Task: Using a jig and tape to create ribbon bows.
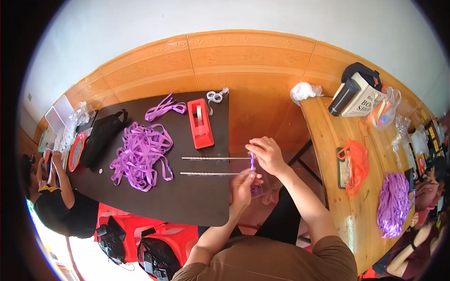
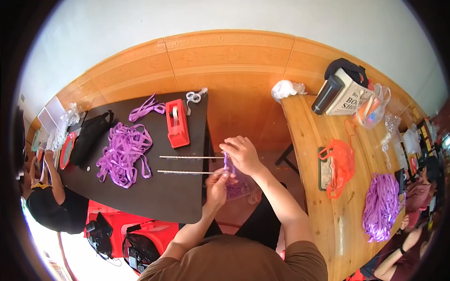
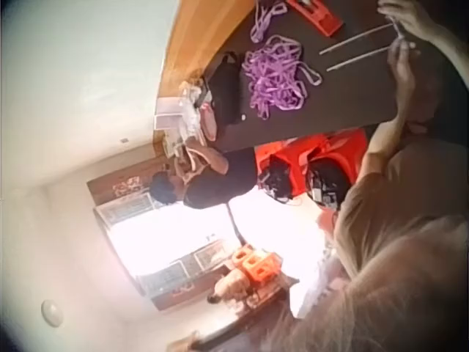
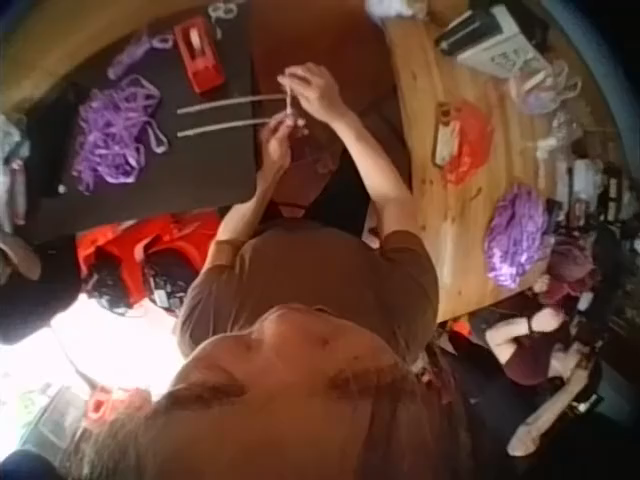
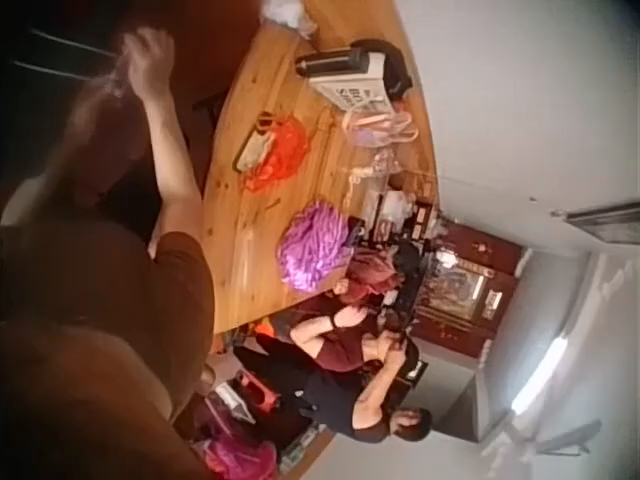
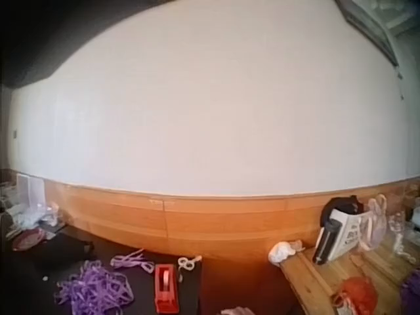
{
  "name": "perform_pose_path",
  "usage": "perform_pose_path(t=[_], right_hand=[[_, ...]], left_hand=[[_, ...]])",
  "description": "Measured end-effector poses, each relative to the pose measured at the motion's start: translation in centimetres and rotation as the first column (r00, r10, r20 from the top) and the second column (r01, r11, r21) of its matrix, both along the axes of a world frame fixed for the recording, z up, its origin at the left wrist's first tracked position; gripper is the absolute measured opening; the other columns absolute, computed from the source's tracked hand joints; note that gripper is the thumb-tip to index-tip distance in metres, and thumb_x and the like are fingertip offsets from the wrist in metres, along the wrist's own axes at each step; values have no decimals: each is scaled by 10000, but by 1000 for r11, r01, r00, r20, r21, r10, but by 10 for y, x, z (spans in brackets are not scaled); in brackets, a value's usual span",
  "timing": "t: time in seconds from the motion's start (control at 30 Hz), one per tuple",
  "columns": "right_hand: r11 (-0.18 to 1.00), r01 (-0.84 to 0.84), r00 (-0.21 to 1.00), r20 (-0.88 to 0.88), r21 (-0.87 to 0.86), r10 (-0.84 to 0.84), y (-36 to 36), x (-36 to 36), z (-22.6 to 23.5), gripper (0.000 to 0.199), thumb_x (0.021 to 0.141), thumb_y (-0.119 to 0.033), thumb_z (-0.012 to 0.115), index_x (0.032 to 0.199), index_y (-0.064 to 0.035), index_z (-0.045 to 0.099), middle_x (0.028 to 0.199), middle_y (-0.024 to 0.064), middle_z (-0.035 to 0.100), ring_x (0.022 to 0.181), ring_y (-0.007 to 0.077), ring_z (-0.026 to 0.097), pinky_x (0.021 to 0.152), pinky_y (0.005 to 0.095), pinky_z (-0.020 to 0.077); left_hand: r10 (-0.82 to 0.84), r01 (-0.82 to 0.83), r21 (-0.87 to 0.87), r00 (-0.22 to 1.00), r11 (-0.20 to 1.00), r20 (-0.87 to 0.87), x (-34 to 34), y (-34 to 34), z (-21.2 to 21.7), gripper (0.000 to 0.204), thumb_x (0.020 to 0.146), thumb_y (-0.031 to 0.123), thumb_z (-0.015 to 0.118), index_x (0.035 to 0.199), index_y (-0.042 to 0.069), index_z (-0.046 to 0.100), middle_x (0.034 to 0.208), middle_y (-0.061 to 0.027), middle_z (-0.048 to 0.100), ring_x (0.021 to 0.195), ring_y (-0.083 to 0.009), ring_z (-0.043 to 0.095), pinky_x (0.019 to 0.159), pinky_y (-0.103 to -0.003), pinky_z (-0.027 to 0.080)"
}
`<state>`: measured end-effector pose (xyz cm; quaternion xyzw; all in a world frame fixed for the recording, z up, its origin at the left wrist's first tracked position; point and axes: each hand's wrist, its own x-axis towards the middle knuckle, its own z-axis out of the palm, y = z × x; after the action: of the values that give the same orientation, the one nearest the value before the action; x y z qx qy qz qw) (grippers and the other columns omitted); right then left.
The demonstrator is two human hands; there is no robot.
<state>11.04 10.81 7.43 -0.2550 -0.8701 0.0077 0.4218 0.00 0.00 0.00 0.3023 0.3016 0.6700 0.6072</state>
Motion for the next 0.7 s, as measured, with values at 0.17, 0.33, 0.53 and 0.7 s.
perform_pose_path(t=[0.17,0.33,0.53,0.7], right_hand=[[971,-192,977,-126,-144,174,17,-21,-20,222,724,-71,664,945,-95,657,922,53,600,802,248,578,705,373,459],[855,-377,914,-291,-355,282,14,-41,-46,180,765,-76,631,943,-48,638,921,82,610,834,274,576,725,371,464],[649,-472,877,-396,-596,274,-14,-41,-67,180,823,-98,550,967,1,593,881,98,580,820,230,568,689,315,449],[510,-301,941,-339,-806,21,-58,-23,-114,143,800,-19,543,933,29,566,817,81,563,751,162,552,668,286,445]], left_hand=[[192,-193,-83,981,978,-12,-8,2,3,209,924,131,525,1081,1,569,872,-120,663,690,-163,632,649,-253,484],[256,-255,-43,967,966,12,-10,2,14,202,934,143,511,1052,4,597,863,-109,665,698,-139,626,635,-238,478],[240,-238,-114,971,965,4,-13,-1,-3,180,936,166,512,1007,32,609,849,-83,668,682,-121,617,638,-228,470],[227,-229,-163,973,960,-32,-9,-10,-12,129,932,140,516,974,49,597,785,-68,652,629,-125,601,611,-232,451]])
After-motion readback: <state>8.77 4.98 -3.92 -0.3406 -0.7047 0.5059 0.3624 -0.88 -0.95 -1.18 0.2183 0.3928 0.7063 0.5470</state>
